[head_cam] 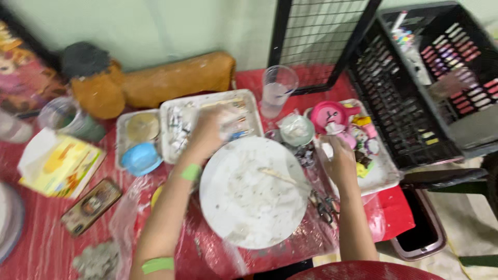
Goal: The person kneads and presses gray clay inside a small bowl on a turntable, then shapes a small white clay ball by hand. They use scissors to trim a small red-and-white clay piece and continue pressing and forming the clay pieces on the work surface.
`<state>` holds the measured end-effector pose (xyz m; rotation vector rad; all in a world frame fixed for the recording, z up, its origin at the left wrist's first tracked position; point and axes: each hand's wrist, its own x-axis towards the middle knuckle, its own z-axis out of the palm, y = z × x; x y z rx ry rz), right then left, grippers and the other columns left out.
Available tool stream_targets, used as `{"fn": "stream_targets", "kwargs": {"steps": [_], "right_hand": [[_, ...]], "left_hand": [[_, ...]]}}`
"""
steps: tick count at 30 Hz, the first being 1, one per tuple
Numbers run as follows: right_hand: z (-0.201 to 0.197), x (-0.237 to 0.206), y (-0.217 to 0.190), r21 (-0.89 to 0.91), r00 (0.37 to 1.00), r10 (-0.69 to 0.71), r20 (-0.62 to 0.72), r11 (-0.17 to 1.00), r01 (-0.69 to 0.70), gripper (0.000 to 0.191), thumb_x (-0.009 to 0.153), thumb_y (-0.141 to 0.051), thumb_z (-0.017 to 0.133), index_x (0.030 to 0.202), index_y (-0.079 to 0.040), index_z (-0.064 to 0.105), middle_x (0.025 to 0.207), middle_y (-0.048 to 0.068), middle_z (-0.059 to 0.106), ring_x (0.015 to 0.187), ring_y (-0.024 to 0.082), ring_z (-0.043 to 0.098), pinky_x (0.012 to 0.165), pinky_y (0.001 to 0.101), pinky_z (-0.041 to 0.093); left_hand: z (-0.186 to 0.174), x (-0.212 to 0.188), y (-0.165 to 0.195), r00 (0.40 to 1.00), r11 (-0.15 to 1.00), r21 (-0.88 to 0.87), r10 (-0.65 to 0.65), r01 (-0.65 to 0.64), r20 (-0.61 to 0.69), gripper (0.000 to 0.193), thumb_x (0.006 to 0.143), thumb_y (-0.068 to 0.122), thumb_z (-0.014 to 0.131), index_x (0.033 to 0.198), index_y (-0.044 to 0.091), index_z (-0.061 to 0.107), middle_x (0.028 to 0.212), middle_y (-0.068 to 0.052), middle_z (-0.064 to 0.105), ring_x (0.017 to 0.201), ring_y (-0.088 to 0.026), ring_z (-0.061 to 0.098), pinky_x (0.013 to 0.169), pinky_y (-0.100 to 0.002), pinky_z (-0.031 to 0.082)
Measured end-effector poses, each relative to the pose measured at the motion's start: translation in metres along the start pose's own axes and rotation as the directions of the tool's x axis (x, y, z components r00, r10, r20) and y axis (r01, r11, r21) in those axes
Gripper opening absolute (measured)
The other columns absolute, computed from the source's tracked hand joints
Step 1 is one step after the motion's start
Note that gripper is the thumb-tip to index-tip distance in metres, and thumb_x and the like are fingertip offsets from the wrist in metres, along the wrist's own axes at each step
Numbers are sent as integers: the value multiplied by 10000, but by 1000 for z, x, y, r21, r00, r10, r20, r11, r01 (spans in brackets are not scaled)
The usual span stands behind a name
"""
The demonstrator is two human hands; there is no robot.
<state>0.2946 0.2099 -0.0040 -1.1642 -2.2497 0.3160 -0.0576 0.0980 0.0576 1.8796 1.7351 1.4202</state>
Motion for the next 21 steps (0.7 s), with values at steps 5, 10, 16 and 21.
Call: {"fn": "stream_targets", "kwargs": {"steps": [5,10,16,21], "right_hand": [[2,82,40,-412,958,177,224,908,-72,1052,533,-458,972,1442,-261,481,1580,223,353,1379,531,336,1070,635,318],[4,125,34,-424,928,59,367,899,111,1429,380,-418,985,1603,-277,259,1573,215,377,1434,499,343,1188,675,216],[-23,122,21,-257,953,172,250,960,-106,1304,488,-370,975,1596,-247,299,1509,275,438,1365,478,438,1149,578,348],[-31,57,-15,204,998,24,65,978,-37,1201,579,-431,964,1558,-111,345,1490,224,496,1402,388,485,1159,468,393]], "left_hand": [[128,60,18,873,997,-63,65,-39,484,245,895,214,746,1077,56,700,1033,-188,744,983,-362,710,840,-474,558],[187,89,13,832,967,223,-25,-119,555,223,884,209,737,1074,93,724,1074,-177,740,1008,-377,704,855,-512,546],[181,71,11,917,992,-2,-115,125,383,602,888,310,781,1368,58,521,1175,-204,710,1043,-369,699,901,-465,545],[167,26,23,968,771,-595,-115,228,222,693,963,259,704,1517,9,371,1345,-153,595,1235,-280,573,1023,-448,485]]}}
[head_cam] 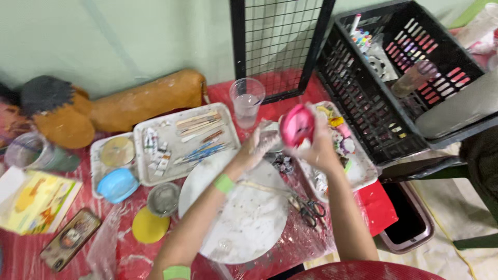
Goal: The person kneads and presses gray clay inside a small bowl on a turntable, then shapes a small white clay ball by hand. They use scissors to trim a small red-and-white clay piece and continue pressing and forming the clay pieces on the work surface.
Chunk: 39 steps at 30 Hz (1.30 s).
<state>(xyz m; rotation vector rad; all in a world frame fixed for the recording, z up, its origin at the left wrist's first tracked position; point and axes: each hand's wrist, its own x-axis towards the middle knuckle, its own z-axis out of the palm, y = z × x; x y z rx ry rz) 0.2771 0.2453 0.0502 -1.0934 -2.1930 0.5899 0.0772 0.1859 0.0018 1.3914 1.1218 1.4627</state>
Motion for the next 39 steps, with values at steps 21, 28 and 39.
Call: {"fn": "stream_targets", "kwargs": {"steps": [21,28,39], "right_hand": [[163,-136,-98,349,992,-81,-95,931,109,271,997,-91,612,757,34,639,659,96,606,568,166,572,530,334,426],[139,-74,-69,339,968,129,-217,940,-49,499,1083,-258,599,672,24,629,571,6,518,539,64,429,496,301,330],[90,-91,5,873,862,478,168,335,-355,402,1055,-444,523,975,-61,617,830,33,631,706,142,589,609,312,451]], "left_hand": [[-27,-258,35,974,973,-232,-55,3,-218,775,969,256,564,1638,46,233,1591,-118,430,1465,-201,424,1204,-363,329],[-55,-288,6,866,585,-769,-493,257,-86,622,965,367,567,1448,-19,497,1282,-159,676,1125,-258,681,1046,-415,511],[-161,-373,21,628,697,-717,-566,19,-534,550,855,354,639,1259,-19,636,1202,-156,731,1100,-286,711,1028,-444,550]]}}
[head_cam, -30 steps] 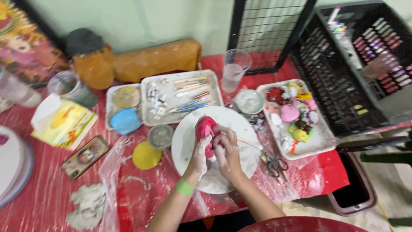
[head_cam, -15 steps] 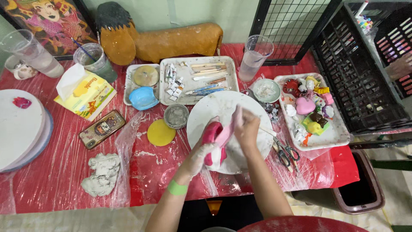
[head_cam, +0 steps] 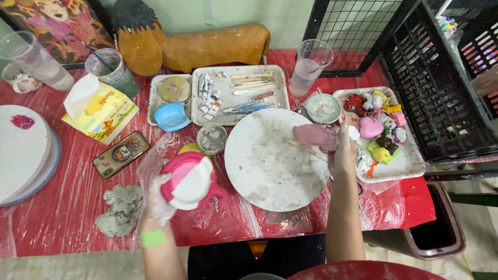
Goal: The person kneads and presses gray clay inside a small bowl on a turntable, then shapes a small white clay ball by hand. They use scissors to trim a small red-and-white clay piece and continue pressing and forming the clay pieces on the work surface.
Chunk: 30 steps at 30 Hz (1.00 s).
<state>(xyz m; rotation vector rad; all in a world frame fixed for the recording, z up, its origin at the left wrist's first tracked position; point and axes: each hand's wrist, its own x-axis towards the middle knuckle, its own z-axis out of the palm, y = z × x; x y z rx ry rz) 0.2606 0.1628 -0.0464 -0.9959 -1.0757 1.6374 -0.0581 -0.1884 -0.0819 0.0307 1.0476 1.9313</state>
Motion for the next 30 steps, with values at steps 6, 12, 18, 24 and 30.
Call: {"fn": "stream_targets", "kwargs": {"steps": [6,12,18,24,30], "right_hand": [[2,-30,5,137,846,107,522,969,-207,415,1057,-280,576,1350,14,591,1135,71,663,907,156,591,763,311,483],[21,-59,-3,-235,866,216,451,965,-119,477,998,-97,550,1467,-20,509,1301,71,631,1078,142,641,921,331,541],[45,-83,9,-278,892,66,448,958,68,645,881,88,631,1453,-102,403,1174,81,660,970,152,667,798,303,562],[38,-82,38,-119,878,-62,475,984,133,320,924,95,689,1183,-26,544,1175,79,652,1104,141,646,931,309,562],[20,-69,42,-78,925,-22,380,995,56,260,952,43,648,1200,-19,601,1121,74,666,982,147,636,875,287,521]], "left_hand": [[-24,10,6,960,594,754,-165,281,-228,481,957,333,673,1318,15,685,1161,-256,673,939,-364,683,826,-511,548],[36,-6,0,976,38,998,216,-50,41,511,906,423,698,1285,85,647,1236,-111,718,1046,-293,708,924,-401,533],[161,-15,-30,548,-163,648,407,-744,731,479,896,254,710,1334,73,639,1335,-161,680,1255,-338,624,1074,-494,411],[202,2,-60,667,171,650,297,-741,683,130,952,158,710,1048,82,752,1008,-95,755,883,-274,730,789,-381,557],[174,7,-68,747,345,665,370,-662,552,99,924,56,704,1019,29,703,898,-109,721,733,-222,711,656,-323,554]]}}
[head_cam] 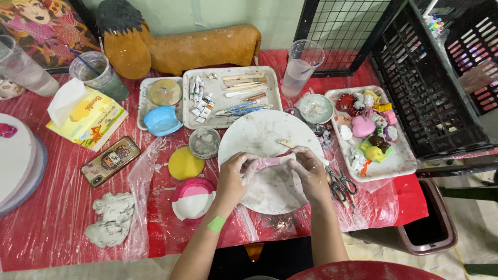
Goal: The person kneads and presses gray clay inside a small bowl on a turntable, then shapes a small white clay ball by hand. They use scissors to trim a small red-and-white clay piece and continue pressing and forming the clay pieces on the work surface.
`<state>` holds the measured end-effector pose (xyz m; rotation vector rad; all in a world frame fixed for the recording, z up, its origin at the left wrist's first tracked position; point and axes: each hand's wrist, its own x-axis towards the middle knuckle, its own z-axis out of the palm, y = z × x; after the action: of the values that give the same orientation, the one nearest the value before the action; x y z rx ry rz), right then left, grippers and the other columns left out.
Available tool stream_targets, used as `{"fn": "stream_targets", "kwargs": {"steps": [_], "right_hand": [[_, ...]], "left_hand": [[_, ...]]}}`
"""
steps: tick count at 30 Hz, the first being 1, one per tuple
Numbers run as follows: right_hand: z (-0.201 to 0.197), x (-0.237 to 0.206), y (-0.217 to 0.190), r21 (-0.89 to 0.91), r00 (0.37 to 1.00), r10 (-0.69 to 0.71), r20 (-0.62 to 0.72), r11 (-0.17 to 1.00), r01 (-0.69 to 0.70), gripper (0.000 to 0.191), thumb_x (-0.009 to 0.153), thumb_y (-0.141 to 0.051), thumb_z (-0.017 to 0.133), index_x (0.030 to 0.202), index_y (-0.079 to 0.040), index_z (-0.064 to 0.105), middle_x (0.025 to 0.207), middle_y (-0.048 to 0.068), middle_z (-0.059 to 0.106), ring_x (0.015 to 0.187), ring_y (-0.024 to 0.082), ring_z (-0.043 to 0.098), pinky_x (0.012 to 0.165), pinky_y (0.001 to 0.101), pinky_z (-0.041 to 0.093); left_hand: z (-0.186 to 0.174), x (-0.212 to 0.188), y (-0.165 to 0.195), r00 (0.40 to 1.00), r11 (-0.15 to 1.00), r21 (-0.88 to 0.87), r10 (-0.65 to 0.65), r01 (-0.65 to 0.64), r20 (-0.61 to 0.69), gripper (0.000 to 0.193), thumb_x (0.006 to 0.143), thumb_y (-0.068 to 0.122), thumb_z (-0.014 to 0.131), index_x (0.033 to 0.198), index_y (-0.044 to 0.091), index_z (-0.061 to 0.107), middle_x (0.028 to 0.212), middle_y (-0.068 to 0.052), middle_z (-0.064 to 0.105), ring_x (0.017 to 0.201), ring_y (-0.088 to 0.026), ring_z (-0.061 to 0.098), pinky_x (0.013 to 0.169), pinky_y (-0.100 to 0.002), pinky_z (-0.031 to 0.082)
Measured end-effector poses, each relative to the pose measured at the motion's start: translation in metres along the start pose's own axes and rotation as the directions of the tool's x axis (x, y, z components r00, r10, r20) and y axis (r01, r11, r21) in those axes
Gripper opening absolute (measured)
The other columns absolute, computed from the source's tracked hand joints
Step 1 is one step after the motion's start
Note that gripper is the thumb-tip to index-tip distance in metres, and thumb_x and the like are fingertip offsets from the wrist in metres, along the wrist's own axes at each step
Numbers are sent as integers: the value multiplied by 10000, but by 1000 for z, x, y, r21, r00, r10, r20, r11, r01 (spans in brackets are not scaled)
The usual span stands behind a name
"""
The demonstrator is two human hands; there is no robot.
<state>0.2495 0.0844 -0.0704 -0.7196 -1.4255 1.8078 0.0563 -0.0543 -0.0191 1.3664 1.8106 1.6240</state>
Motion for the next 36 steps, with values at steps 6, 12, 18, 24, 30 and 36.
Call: {"fn": "stream_targets", "kwargs": {"steps": [6,12,18,24,30,36], "right_hand": [[-4,-1,-8,190,991,90,-99,979,-70,271,1002,-54,575,1268,-7,603,1126,98,695,957,151,668,857,296,534],[-3,-10,3,248,993,97,-60,966,-80,225,1015,-72,604,1237,-40,588,1047,89,678,891,180,691,811,323,560],[16,-15,1,-50,995,4,-98,999,-9,163,985,14,664,1143,49,644,976,92,723,863,148,676,791,296,537],[50,-25,-31,-141,995,-57,-82,989,45,242,933,13,657,1175,28,664,1124,97,733,956,140,676,880,283,558],[75,-40,-35,-622,852,-522,40,654,430,335,811,-25,796,1119,-11,665,1185,138,693,1112,228,682,967,350,541],[59,-45,-26,-770,863,-505,13,545,331,202,833,-6,794,1013,-75,733,1054,117,748,1021,234,724,910,341,560]], "left_hand": [[-9,-9,-7,990,993,-61,-105,100,-90,129,934,70,672,1051,15,670,911,-105,718,700,-177,700,623,-311,553],[5,-7,5,984,995,-49,-89,83,-155,113,1005,97,611,1075,15,646,928,-104,731,764,-172,712,674,-304,565],[22,-14,26,1000,990,-141,-1,0,-11,104,984,70,608,1023,12,684,981,-119,709,784,-191,728,690,-309,591],[28,-19,5,993,940,-321,-119,117,13,218,910,99,755,1080,-17,685,988,-76,727,855,-153,722,765,-276,575],[46,-26,-22,873,502,-765,-461,404,159,192,948,83,719,1112,-17,713,1027,-38,728,951,-89,666,873,-259,533],[46,-31,-21,895,577,-707,-403,409,189,210,962,94,713,1128,-34,724,1026,-47,741,929,-94,662,845,-265,536]]}}
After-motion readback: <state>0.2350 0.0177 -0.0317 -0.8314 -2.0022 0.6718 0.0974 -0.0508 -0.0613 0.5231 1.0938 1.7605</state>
